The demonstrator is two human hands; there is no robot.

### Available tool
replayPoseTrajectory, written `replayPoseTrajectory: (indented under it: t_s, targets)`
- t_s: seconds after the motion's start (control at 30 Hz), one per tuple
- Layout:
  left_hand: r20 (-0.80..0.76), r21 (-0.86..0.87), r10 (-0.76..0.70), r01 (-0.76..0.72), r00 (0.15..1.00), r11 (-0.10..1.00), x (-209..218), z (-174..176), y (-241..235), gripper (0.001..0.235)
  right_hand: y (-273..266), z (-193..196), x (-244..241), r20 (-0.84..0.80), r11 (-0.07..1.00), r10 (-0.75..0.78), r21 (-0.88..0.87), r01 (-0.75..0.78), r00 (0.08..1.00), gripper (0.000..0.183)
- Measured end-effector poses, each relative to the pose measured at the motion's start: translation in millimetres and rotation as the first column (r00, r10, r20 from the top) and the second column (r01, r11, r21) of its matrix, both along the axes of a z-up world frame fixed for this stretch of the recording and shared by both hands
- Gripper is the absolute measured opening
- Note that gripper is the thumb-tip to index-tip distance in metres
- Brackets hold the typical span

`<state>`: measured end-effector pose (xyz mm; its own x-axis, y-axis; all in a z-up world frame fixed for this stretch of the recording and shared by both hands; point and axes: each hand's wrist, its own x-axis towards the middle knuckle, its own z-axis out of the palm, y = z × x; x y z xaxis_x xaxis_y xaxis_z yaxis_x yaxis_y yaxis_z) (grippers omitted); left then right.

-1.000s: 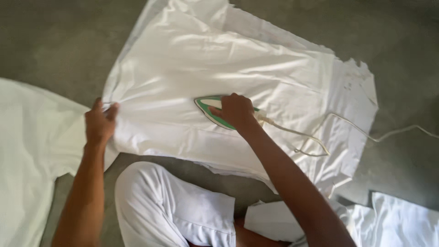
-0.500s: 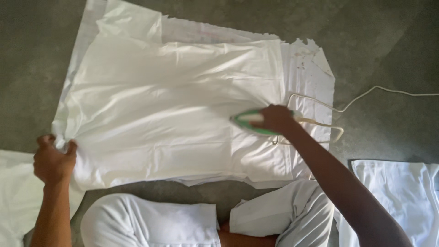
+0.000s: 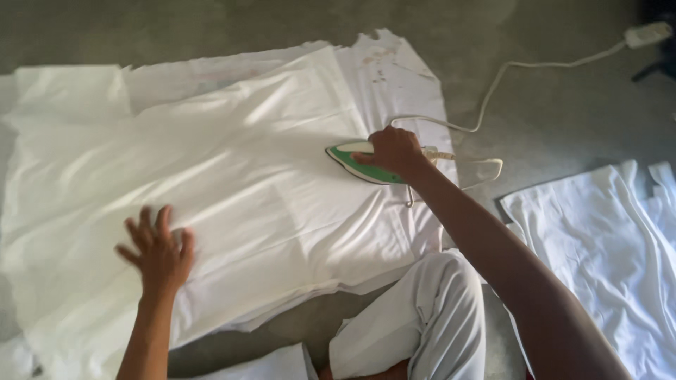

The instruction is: The person irons a white t-shirt laid out on a protective sheet on the floor. They use a green and white iron to smooth the fabric, periodically lifting and repositioning the shirt to access different areas.

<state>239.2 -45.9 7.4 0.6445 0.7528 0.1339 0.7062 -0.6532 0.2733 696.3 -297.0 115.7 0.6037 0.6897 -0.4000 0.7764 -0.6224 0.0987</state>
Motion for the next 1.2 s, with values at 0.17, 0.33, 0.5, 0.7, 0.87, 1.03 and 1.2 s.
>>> replayPoseTrajectory:
  t_s: [0.17,0.33,0.5,0.7,0.87,1.03,1.2]
  targets:
    - [0.053,0.2,-0.1,0.088,0.994,0.976,-1,3,-10,0.058,-81,-1,86,0.031,0.963,-0.268,0.036,0.267,0.963,0.081]
    - [0.076,0.274,-0.131,0.105,0.989,0.956,4,-1,-12,0.057,-193,-7,172,0.139,0.862,-0.505,0.144,0.487,0.852,0.075]
    - [0.114,0.317,-0.143,0.101,0.983,0.943,7,-1,-14,0.051,-314,-40,246,0.083,0.537,-0.764,0.631,0.56,0.64,0.079]
    - [0.06,0.588,-0.145,0.083,0.988,0.805,6,-18,-7,0.064,-311,18,194,-0.47,-0.039,-0.741,0.744,0.667,0.48,0.049]
    - [0.133,0.412,-0.144,0.078,0.981,0.908,8,-14,-16,0.06,-306,-4,169,-0.426,-0.181,-0.586,0.898,0.402,0.689,0.058]
    - [0.074,0.563,-0.16,0.091,0.984,0.821,10,-14,-9,0.043,-315,-44,168,-0.3,-0.205,-0.683,0.954,0.218,0.666,0.06]
    - [0.11,0.511,-0.171,0.092,0.979,0.855,13,-10,-13,0.058,-318,-63,158,-0.478,-0.494,-0.628,0.855,0.161,0.613,0.045]
